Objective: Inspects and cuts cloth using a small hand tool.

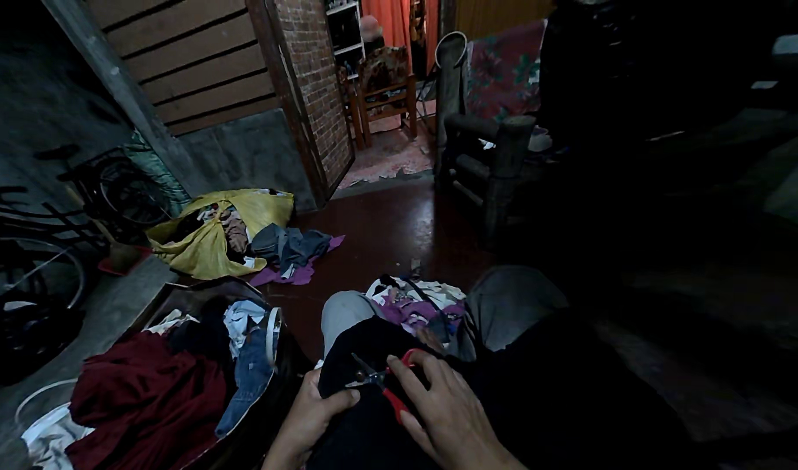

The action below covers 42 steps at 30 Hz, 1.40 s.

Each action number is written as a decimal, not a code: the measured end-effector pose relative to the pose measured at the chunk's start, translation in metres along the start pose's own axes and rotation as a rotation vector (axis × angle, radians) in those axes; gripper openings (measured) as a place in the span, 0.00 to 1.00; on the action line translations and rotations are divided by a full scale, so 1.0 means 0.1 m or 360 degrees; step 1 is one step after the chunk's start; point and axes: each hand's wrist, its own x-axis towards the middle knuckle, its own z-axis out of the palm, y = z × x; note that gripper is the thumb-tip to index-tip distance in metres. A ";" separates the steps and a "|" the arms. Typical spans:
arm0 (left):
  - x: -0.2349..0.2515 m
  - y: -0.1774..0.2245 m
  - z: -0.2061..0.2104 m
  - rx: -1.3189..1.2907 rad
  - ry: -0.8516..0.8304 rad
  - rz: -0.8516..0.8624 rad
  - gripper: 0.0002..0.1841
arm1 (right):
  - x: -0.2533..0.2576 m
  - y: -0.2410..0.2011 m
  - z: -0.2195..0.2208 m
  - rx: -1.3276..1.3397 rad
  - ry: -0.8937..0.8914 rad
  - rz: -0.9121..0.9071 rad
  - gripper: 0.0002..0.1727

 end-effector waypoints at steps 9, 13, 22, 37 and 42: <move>0.00 0.00 0.00 0.0035 0.0009 0.0003 0.16 | 0.06 0.03 0.06 -0.0115 0.0137 -0.0092 0.26; -0.04 0.01 0.02 0.0030 0.0022 0.0020 0.18 | 0.06 0.04 0.06 -0.0104 0.0167 -0.0106 0.25; 0.01 -0.05 0.06 -0.0006 0.0129 0.0053 0.17 | 0.05 0.05 0.06 -0.0031 0.0037 -0.0068 0.29; 0.03 -0.08 0.04 0.0048 0.0097 0.0086 0.18 | 0.04 0.05 -0.06 0.0143 -0.0299 0.0104 0.27; 0.06 -0.08 0.03 -0.0006 0.0084 0.0016 0.16 | 0.06 0.08 -0.03 0.0182 -0.0364 0.0119 0.27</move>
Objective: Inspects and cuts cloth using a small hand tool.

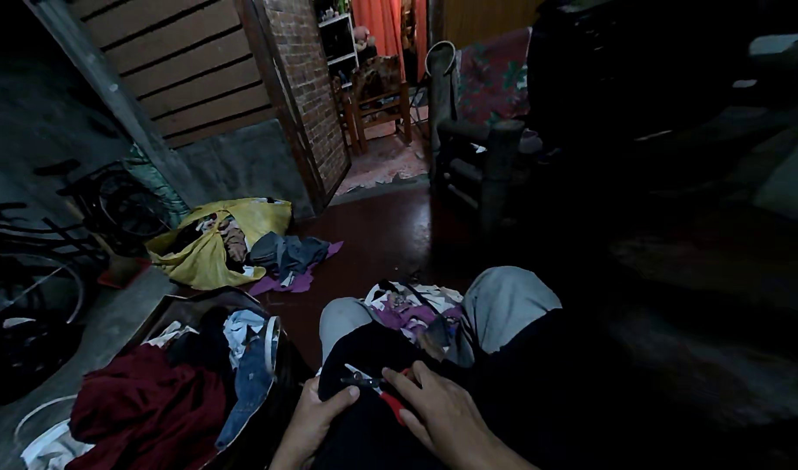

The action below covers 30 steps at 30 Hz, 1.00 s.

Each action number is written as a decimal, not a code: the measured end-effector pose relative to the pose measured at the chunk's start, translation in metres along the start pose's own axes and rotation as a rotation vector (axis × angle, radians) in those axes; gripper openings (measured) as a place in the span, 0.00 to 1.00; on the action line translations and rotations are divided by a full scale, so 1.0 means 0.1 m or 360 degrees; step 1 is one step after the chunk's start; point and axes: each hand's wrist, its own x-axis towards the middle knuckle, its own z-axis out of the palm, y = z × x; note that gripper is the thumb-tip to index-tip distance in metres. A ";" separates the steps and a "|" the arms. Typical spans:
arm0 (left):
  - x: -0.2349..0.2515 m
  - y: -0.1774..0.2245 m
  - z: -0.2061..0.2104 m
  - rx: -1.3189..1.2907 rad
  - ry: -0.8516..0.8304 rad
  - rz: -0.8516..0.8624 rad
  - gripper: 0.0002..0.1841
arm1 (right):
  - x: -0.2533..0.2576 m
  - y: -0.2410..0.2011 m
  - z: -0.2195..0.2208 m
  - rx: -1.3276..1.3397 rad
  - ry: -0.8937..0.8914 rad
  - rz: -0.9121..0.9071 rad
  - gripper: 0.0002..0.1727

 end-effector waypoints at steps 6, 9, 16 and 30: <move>0.03 -0.04 -0.01 0.0017 0.0048 -0.0033 0.16 | 0.14 0.02 0.03 -0.0005 -0.0055 -0.0051 0.30; 0.06 -0.04 -0.04 0.0031 0.0078 -0.0080 0.17 | 0.17 0.03 0.05 0.0007 -0.0142 -0.0039 0.29; 0.25 -0.01 -0.31 0.0806 0.0606 0.0114 0.27 | 0.17 0.04 0.10 0.0010 -0.0341 0.0133 0.27; 0.15 0.09 0.23 0.2030 0.0349 0.0490 0.14 | 0.21 -0.15 0.03 -0.0085 -0.0518 0.0221 0.15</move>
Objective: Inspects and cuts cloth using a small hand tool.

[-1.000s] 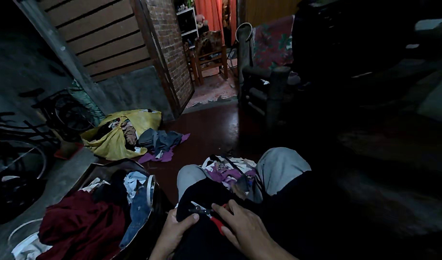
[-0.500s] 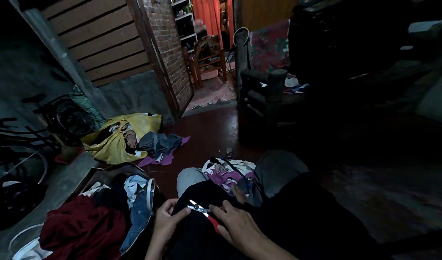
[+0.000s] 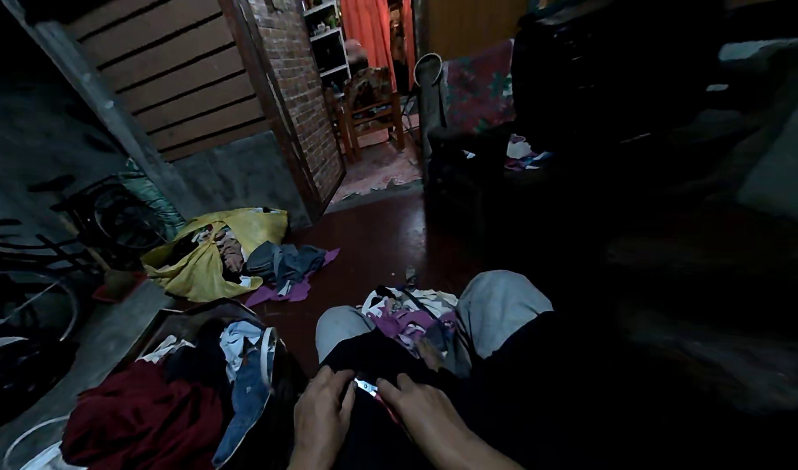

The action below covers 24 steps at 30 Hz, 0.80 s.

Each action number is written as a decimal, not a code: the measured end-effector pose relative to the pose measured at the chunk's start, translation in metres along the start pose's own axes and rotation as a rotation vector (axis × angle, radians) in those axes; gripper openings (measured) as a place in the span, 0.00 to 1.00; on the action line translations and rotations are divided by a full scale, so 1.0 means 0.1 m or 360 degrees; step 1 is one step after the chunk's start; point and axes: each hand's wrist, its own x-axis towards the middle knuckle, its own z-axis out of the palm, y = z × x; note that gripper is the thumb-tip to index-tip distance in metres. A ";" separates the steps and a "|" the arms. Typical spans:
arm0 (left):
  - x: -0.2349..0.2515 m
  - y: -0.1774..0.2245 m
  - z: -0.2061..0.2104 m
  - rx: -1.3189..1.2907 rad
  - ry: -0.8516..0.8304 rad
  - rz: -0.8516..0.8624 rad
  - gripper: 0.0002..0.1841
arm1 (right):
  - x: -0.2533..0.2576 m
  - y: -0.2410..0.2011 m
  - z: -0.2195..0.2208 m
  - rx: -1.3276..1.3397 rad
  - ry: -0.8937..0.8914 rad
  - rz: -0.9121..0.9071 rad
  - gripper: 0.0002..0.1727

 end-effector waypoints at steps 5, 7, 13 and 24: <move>0.06 0.03 0.05 0.0023 0.0074 0.0091 0.20 | 0.00 -0.06 -0.03 -0.0009 -0.0046 0.0028 0.20; 0.09 0.05 0.06 -0.0002 -0.0008 0.0072 0.19 | -0.01 -0.06 -0.04 -0.0027 -0.0039 0.0028 0.20; 0.15 -0.09 0.10 -0.0334 -0.0215 0.0020 0.15 | -0.12 -0.08 -0.22 -0.0100 -0.0121 0.0058 0.15; 0.09 -0.39 -0.18 -0.2895 -0.0027 -0.0849 0.16 | -0.57 0.28 -0.66 0.0568 0.0016 -0.0003 0.35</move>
